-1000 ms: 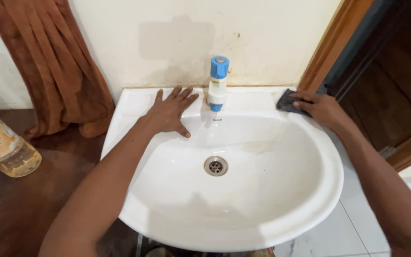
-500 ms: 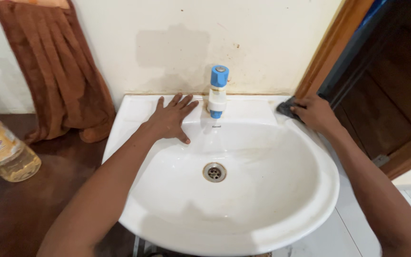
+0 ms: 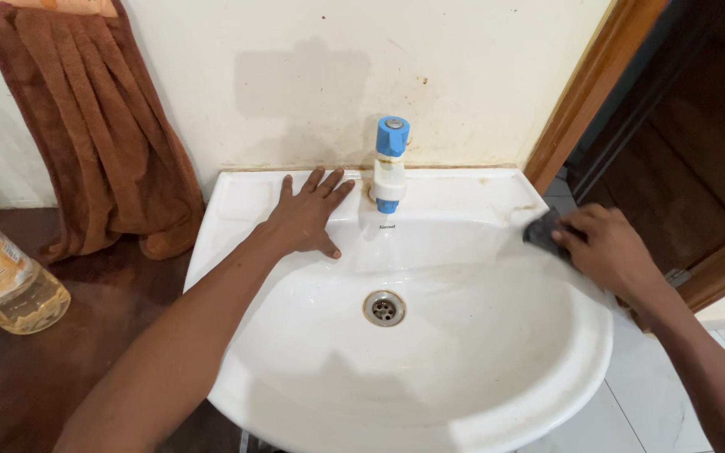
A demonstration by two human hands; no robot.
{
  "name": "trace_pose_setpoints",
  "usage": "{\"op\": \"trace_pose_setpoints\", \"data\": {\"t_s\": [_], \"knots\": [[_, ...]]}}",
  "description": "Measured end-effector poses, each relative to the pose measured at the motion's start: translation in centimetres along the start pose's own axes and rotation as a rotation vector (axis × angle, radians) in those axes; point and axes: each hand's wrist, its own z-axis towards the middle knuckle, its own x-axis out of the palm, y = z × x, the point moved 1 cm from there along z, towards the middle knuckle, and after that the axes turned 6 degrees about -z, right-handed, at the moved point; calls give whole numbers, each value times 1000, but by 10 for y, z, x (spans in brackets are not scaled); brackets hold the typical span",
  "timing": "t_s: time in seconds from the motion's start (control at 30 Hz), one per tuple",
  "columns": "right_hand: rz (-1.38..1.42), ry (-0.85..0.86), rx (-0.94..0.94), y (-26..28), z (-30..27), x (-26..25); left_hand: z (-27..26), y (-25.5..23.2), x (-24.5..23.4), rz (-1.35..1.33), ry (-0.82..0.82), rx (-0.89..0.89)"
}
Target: The person scrubs a white bathroom sink with a dark sponge while the tap runs. They wipe the basin, the faucet, and the surrounding rim repeatedly, rinsing the sponge under the water and continuing to clean the same areas throughout the clip.
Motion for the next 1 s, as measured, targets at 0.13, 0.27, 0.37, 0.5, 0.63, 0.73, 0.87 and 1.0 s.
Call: {"op": "trace_pose_setpoints", "data": {"t_s": [0.13,0.27,0.37,0.5,0.63,0.73,0.87,1.0], "knots": [[-138,-20,-79,15,79,26,-2,0,0,-10,-13,8],[-42,262,101,66,142,30,-4,1,-3,-18,-9,5],[43,257,87,88,142,31,-1,2,-3,-12,6,10],[-59,213,175,67,148,22,0,4,2,-14,5,23],[-25,236,127,66,156,29,5,4,0,9,62,-3],[37,226,164,78,154,35,7,3,0,12,74,-5],[261,208,235,68,145,29,7,3,0,21,68,-11],[342,138,135,77,140,44,7,1,-1,27,73,-14]]}}
